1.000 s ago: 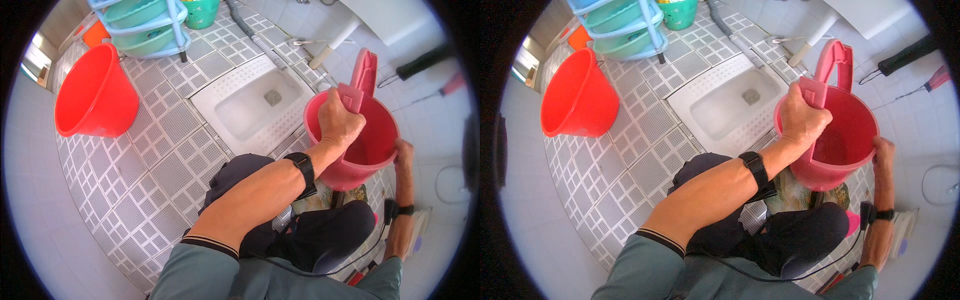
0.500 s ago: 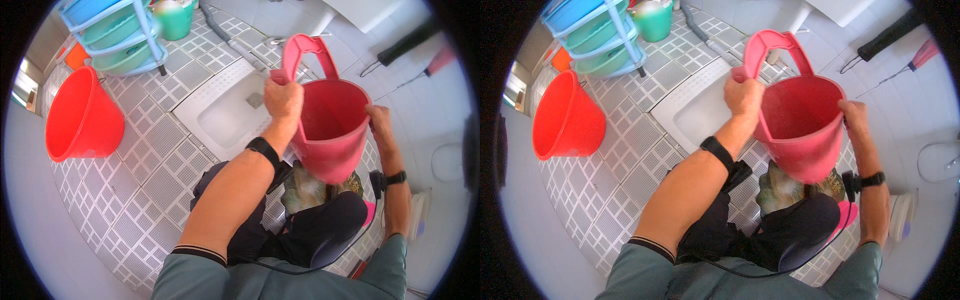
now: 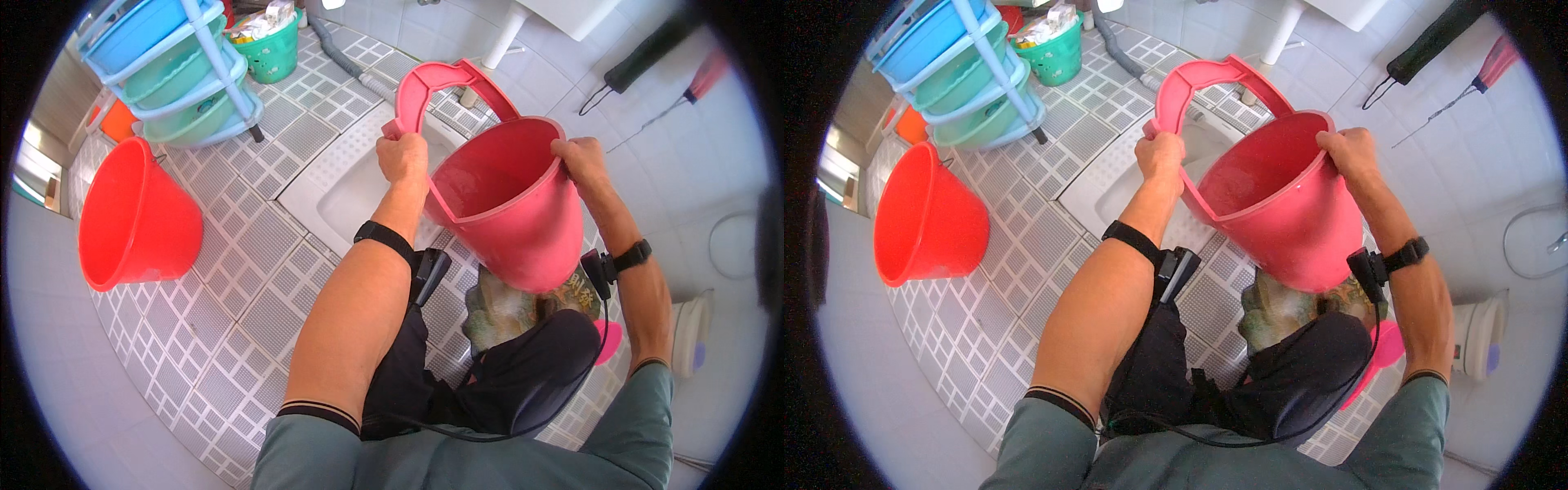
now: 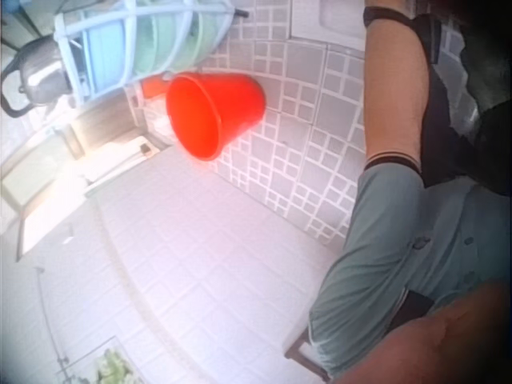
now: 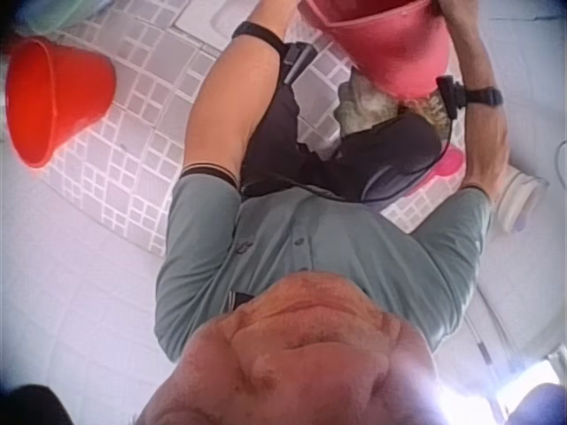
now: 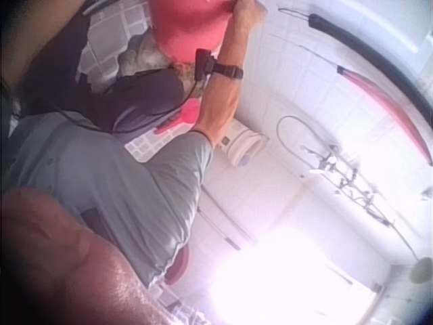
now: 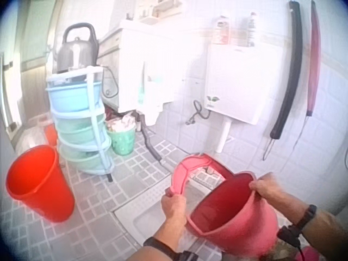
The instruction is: The person sits on the floor and repeatedly scrubs a live fish with a brush inside a pink bucket of water. They use a pink scoop to pour water over the fish and rinse the bucket, then drain the water into a floor drain.
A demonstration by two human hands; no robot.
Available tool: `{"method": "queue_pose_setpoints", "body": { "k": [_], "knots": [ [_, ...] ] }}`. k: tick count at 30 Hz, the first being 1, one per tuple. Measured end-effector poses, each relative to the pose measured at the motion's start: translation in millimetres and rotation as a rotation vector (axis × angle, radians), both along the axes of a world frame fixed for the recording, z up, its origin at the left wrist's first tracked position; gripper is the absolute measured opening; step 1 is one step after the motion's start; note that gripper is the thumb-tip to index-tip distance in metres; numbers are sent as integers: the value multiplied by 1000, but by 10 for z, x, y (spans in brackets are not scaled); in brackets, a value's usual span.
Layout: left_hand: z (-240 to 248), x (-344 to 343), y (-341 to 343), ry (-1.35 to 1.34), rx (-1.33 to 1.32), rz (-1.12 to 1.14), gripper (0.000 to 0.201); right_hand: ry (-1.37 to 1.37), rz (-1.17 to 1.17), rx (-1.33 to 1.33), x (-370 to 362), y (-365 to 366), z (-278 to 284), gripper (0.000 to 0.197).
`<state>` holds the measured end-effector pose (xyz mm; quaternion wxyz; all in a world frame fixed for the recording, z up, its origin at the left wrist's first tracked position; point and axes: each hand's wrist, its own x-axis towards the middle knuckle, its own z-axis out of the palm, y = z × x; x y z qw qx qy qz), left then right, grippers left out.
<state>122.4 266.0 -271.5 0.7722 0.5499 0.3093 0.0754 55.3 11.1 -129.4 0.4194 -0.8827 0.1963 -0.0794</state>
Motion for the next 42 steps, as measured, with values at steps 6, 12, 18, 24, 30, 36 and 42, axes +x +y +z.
{"method": "queue_pose_setpoints", "body": {
  "k": [6, 12, 18, 24, 30, 36, 42],
  "knots": [
    [-5, -28, 92, 50, -24, 19, 29, 13, 34, -69, 102, 101, -65, 29],
    [-12, -76, 332, 238, 145, -41, 29, 43, 84, -141, 180, 381, -81, 32],
    [-208, -72, 579, 277, 183, -93, 41, 123, 143, -277, 368, 539, -203, 40],
    [-258, -32, 571, 335, 316, -85, 43, 165, 169, -357, 507, 682, -247, 45],
    [-154, -59, 523, 398, 401, -123, 56, 175, 183, -414, 628, 744, -279, 47],
    [-148, -71, 553, 490, 453, -170, 55, 162, 225, -571, 773, 881, -354, 47],
    [-187, -103, 606, 530, 485, -199, 58, 101, 302, -697, 943, 997, -505, 43]
  ]
}}
